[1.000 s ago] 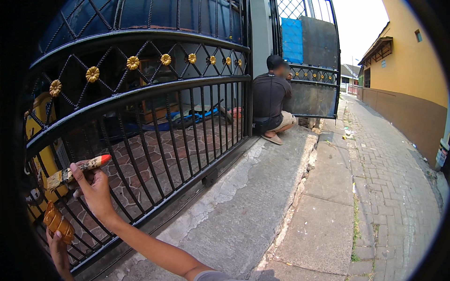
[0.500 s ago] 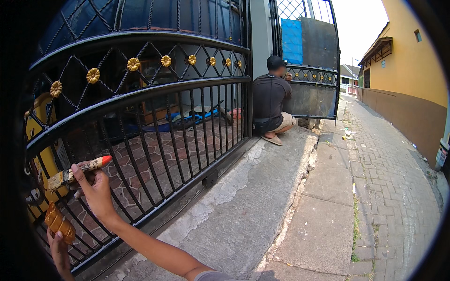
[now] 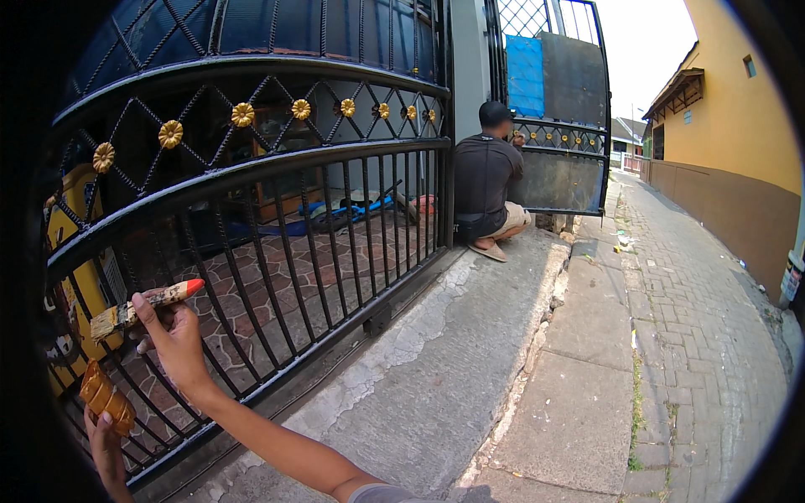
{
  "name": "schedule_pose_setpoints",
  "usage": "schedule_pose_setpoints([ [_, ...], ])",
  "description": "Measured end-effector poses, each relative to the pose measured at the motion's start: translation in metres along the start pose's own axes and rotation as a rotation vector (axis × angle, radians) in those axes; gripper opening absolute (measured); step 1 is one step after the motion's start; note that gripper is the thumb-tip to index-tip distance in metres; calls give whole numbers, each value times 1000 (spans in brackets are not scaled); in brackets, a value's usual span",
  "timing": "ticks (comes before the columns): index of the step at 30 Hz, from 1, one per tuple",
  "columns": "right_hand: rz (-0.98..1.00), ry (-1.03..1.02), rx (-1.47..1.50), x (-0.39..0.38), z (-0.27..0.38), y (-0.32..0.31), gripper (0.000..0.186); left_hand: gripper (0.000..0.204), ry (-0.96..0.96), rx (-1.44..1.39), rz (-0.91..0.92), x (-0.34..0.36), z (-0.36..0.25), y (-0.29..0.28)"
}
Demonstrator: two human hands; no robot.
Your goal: The person paints gold decorative flower elements on a black metal gate using a paintbrush and a small container of gold paint. They repeatedly dip the brush into the paint and apply it to the flowers on the gate.
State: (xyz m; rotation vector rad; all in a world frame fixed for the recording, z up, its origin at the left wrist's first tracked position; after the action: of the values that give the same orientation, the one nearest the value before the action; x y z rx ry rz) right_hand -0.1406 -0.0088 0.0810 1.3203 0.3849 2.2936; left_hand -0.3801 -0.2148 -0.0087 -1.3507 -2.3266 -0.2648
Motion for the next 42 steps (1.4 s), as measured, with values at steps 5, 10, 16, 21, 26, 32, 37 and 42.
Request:
schedule_pose_setpoints([
  [5,-7,5,3,0,-1,0,36,93,0,-5,0,-1,-1,2],
  [10,-13,6,10,0,0,1,36,88,13,-4,13,0,0,2],
  [16,-50,-42,32,-2,6,6,35,84,18,-56,59,-3,-3,11],
  [21,-61,-40,-13,-4,12,2,33,87,-14,-58,75,-2,-20,38],
  [26,-71,-14,-40,-6,16,3,26,89,-40,-180,13,-13,-29,68],
  [32,-84,-3,-60,-9,17,2,23,72,-114,-139,93,-12,-33,93],
  [37,-92,-12,-87,-9,16,-1,31,73,-110,-136,112,-10,-31,95],
  [42,-75,17,-121,-9,9,0,25,74,-118,-127,132,-11,-30,94],
])
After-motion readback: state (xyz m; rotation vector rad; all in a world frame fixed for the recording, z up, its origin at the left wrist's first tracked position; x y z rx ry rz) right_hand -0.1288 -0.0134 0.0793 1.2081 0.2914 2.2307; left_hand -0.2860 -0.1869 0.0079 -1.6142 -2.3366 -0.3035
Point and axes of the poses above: each hand's wrist, its own x-axis towards the middle knuckle, its own y-axis out of the palm, z = x × y, the point moved 6 cm from there along x, towards the middle knuckle, and after that the axes turned 9 degrees about z, right-handed, at the moved point
